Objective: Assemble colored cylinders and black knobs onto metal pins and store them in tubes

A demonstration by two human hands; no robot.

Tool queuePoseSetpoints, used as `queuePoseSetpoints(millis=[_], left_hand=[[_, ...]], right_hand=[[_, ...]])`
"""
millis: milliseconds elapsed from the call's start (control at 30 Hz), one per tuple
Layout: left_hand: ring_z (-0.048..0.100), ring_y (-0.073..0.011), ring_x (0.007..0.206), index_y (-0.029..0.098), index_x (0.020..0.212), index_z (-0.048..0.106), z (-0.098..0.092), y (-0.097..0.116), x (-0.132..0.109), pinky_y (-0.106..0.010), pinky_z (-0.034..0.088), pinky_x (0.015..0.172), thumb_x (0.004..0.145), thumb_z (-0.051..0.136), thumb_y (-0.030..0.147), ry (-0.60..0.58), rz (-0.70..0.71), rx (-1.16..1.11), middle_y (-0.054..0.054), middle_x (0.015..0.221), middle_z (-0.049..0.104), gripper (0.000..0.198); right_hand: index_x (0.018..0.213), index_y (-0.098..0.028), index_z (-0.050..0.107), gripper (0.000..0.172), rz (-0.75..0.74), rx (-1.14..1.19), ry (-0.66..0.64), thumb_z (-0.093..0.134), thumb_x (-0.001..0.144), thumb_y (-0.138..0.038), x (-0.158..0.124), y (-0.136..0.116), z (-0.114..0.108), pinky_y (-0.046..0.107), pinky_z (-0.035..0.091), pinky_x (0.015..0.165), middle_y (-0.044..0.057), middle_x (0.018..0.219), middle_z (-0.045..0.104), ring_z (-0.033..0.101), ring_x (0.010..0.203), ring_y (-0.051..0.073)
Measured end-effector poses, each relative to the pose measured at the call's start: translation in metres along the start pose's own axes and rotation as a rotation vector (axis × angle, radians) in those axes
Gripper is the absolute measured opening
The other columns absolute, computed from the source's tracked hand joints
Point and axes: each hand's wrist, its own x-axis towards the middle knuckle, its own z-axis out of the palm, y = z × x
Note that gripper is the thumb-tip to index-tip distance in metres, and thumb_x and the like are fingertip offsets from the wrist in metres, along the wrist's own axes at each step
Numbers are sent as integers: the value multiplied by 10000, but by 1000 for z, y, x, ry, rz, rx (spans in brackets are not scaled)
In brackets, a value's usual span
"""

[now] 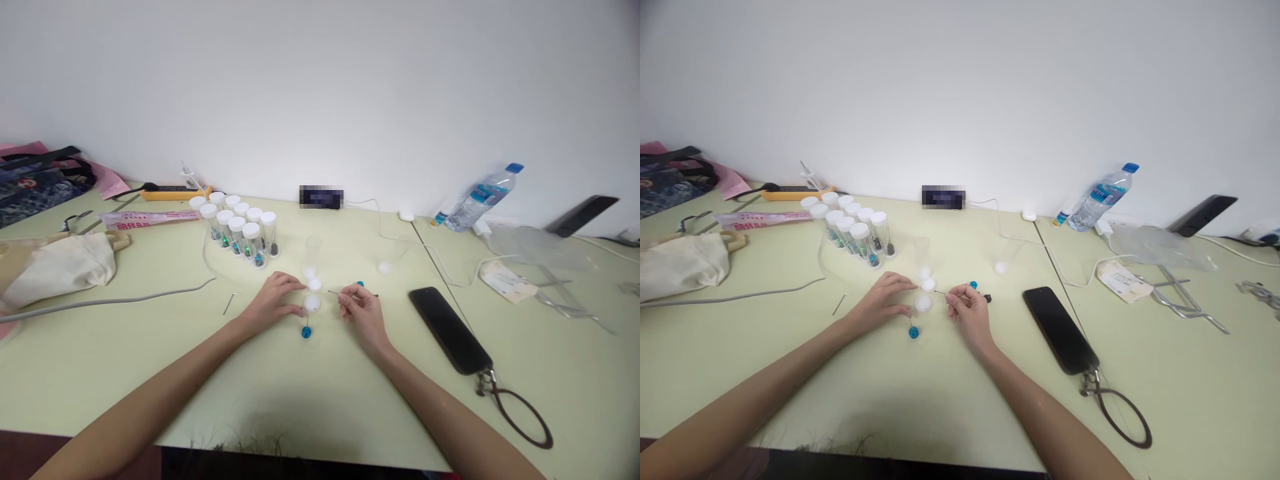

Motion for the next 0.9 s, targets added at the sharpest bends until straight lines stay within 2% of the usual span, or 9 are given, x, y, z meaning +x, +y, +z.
queuePoseSetpoints(millis=[167,233,333,467,600,667,900], left_hand=[[554,-212,992,216,1042,626,-44,-17,-4,-349,436,870,923,468,299,-4,-32,55,-63,1054,634,214],[574,-213,921,208,945,642,-57,-23,-8,-337,451,805,912,478,309,-42,-59,89,-54,963,648,195],[577,-220,876,209,862,645,-66,-28,-14,-318,459,739,853,561,366,-120,-74,141,-37,880,649,178],[554,-232,903,206,863,645,-66,-26,-17,-320,451,743,809,605,404,-192,-48,234,-39,890,640,209],[534,-226,868,193,853,637,-60,-19,-15,-322,436,735,826,578,325,-206,2,337,-47,869,626,147],[526,-221,843,184,820,624,-56,-17,-13,-324,428,729,851,530,251,-194,25,381,-53,843,618,119],[515,-248,820,155,762,592,-46,-17,-12,-372,417,715,915,341,118,-60,29,494,-115,814,603,297]], right_hand=[[730,-179,563,201,18,19,25,682,767,-336,0,-1,0,203,305,416,-53,515,509,409,426,70],[728,-180,565,208,23,18,31,688,761,-344,-1,-2,0,201,289,408,-53,517,507,402,425,68],[722,-180,571,221,28,11,30,703,746,-355,-2,-4,2,204,277,401,-49,527,518,396,419,69],[720,-182,575,227,30,0,22,711,739,-363,-4,-7,3,208,275,399,-44,547,530,400,423,71],[721,-183,574,222,22,-4,21,704,749,-361,-4,-6,3,206,271,399,-45,562,524,397,428,69],[727,-182,576,221,19,-4,20,704,750,-361,-3,-5,2,205,268,397,-42,579,528,397,430,66],[734,-183,576,257,10,6,26,706,737,-405,-3,-3,1,205,277,392,-35,604,539,405,440,70]])
